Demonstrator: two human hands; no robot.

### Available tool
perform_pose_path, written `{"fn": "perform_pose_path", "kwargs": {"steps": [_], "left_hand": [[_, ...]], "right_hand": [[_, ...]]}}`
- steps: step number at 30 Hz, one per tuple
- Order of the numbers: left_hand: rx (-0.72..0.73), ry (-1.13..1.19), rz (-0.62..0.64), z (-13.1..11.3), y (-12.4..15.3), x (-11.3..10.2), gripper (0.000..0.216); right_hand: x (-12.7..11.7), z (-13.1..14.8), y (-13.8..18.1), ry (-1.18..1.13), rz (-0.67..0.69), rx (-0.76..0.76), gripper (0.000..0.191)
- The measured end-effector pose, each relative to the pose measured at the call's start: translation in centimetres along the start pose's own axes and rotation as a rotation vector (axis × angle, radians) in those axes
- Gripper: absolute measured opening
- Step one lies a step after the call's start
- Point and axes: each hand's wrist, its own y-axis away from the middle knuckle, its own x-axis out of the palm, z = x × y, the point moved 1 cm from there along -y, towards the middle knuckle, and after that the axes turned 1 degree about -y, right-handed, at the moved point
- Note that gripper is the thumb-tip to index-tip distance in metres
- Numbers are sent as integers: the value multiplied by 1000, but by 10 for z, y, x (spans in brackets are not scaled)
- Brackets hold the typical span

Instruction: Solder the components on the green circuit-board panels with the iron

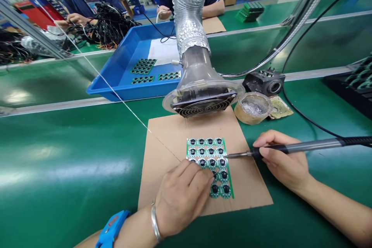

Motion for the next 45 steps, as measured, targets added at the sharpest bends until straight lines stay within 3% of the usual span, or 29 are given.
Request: {"fn": "perform_pose_path", "kwargs": {"steps": [17, 24, 32, 36, 39, 45], "left_hand": [[-19, -12, 5, 4, -4, 6, 11], [-19, 13, -11, 4, -3, 4, 12], [-61, 71, -70, 5, 2, -22, 14], [-104, 58, -10, 12, 9, -41, 7], [-115, 50, 30, 18, 20, -47, 6], [-105, 54, -29, 22, 41, -40, 6]], "right_hand": [[2, 2, 0, 202, 55, -113, 4], [0, -1, 1, 67, 38, -77, 4], [0, 0, 2, -64, 9, -40, 6], [3, 5, 5, -140, 14, -28, 9], [13, 11, 11, -37, 79, -7, 13], [47, 20, 18, 263, 208, -92, 9]]}}
